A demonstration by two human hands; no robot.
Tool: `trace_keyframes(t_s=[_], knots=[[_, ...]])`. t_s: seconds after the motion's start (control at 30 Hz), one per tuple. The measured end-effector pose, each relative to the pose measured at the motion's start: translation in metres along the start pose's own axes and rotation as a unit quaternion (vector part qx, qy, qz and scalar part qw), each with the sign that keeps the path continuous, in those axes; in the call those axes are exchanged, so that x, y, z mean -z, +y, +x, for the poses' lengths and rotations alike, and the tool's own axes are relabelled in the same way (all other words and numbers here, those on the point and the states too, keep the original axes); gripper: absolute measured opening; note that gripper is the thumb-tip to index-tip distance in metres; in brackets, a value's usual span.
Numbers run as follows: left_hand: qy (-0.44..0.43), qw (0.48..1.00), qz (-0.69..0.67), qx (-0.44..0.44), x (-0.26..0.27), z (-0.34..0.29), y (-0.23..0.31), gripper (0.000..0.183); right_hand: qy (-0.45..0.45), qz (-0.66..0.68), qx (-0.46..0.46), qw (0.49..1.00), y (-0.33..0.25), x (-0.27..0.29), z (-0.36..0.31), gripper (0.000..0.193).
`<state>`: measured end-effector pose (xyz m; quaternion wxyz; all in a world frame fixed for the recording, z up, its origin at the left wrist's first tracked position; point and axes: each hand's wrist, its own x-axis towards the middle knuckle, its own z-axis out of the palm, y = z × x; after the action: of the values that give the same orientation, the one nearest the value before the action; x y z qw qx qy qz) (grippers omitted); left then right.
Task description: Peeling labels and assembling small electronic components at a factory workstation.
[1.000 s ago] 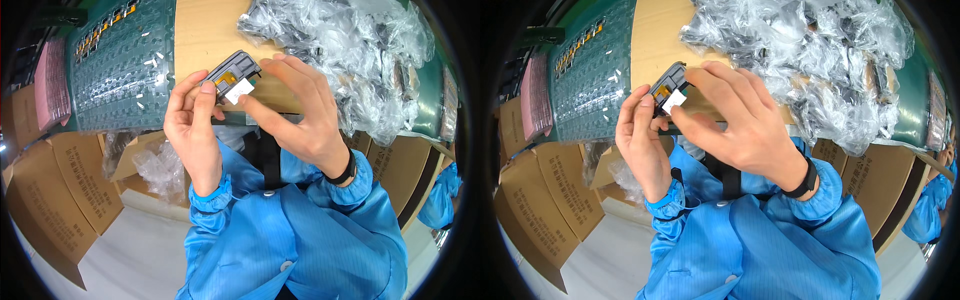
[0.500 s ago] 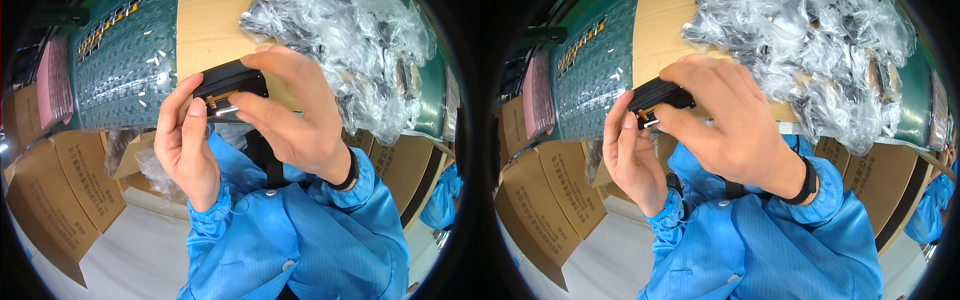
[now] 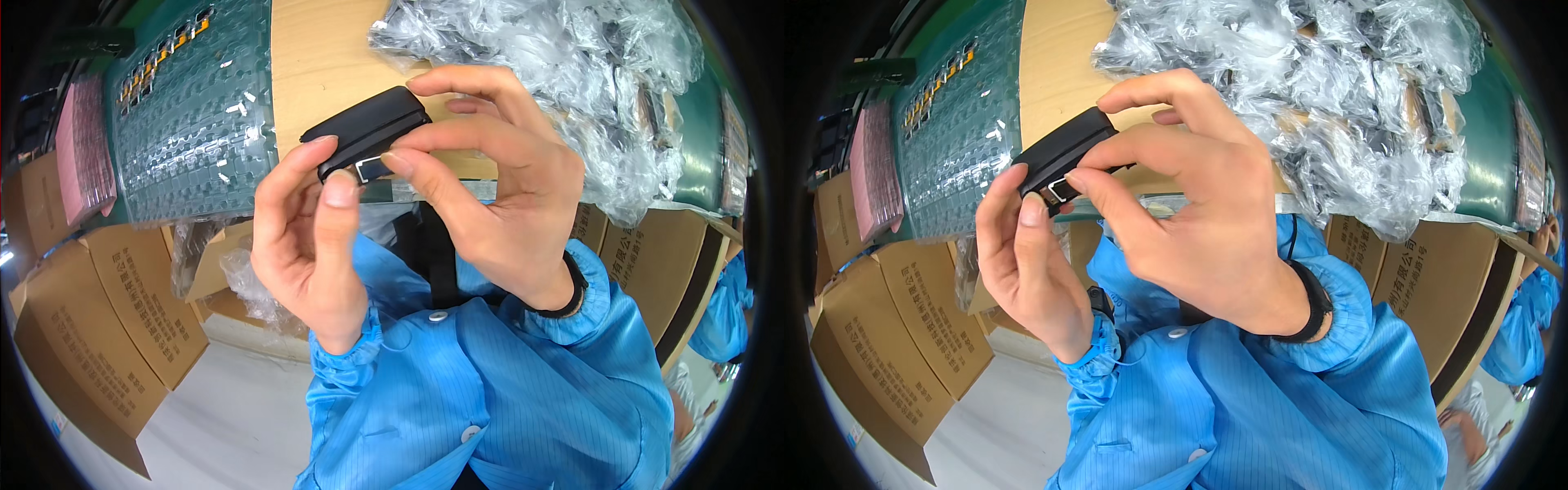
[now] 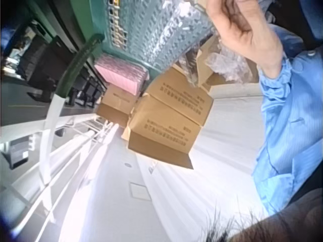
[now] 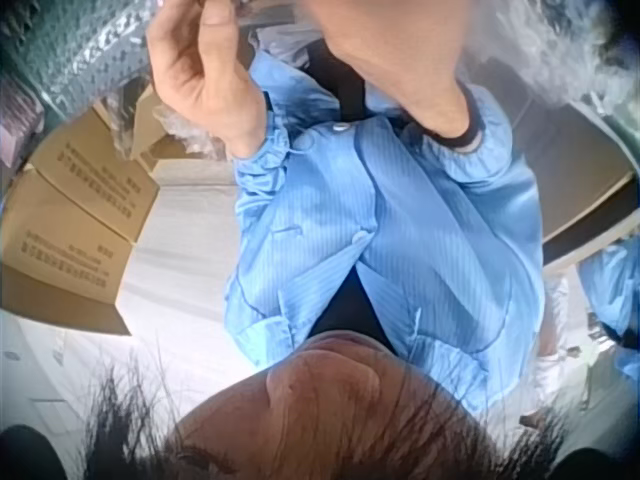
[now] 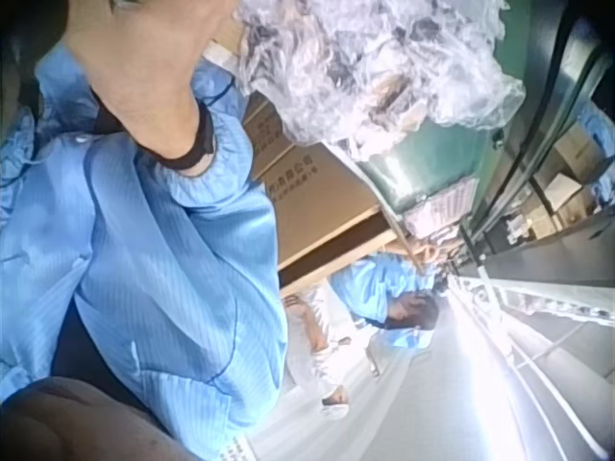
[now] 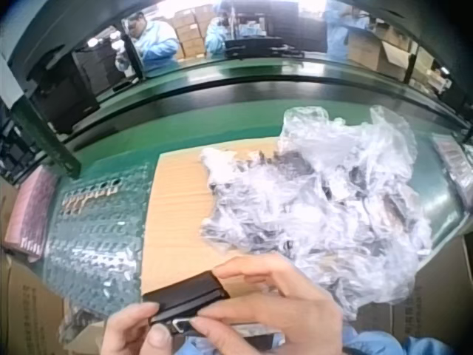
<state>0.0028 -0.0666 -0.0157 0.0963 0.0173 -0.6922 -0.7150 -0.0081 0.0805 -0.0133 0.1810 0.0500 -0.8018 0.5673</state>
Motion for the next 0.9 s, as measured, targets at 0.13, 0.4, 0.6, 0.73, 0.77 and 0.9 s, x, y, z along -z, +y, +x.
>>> trace_keyframes(t_s=[0.13, 0.4, 0.6, 0.73, 0.77, 0.9], knots=[[0.044, 0.999, 0.008, -0.01, -0.012, -0.002, -0.002, 0.023, 0.019, -0.009, -0.005, 1.0, -0.005, 0.0, 0.0, 0.015], [0.078, 0.995, -0.053, 0.024, -0.007, 0.002, 0.003, 0.027, -0.055, 0.319, -0.22, 0.92, -0.006, -0.004, -0.011, 0.024], [0.089, 0.994, -0.063, 0.023, -0.011, -0.001, 0.001, 0.029, -0.066, 0.343, -0.271, 0.897, -0.002, -0.012, -0.012, 0.016], [0.109, 0.993, -0.031, 0.014, -0.016, -0.001, 0.0, 0.03, 0.007, 0.37, -0.274, 0.888, -0.001, -0.024, -0.012, 0.011], [0.11, 0.993, -0.032, 0.014, -0.017, -0.001, 0.001, 0.03, 0.006, 0.369, -0.272, 0.888, -0.003, -0.026, -0.011, 0.011], [0.099, 0.994, -0.037, 0.031, -0.024, 0.0, 0.002, 0.033, 0.073, 0.332, -0.247, 0.907, 0.002, -0.037, -0.013, 0.011]])
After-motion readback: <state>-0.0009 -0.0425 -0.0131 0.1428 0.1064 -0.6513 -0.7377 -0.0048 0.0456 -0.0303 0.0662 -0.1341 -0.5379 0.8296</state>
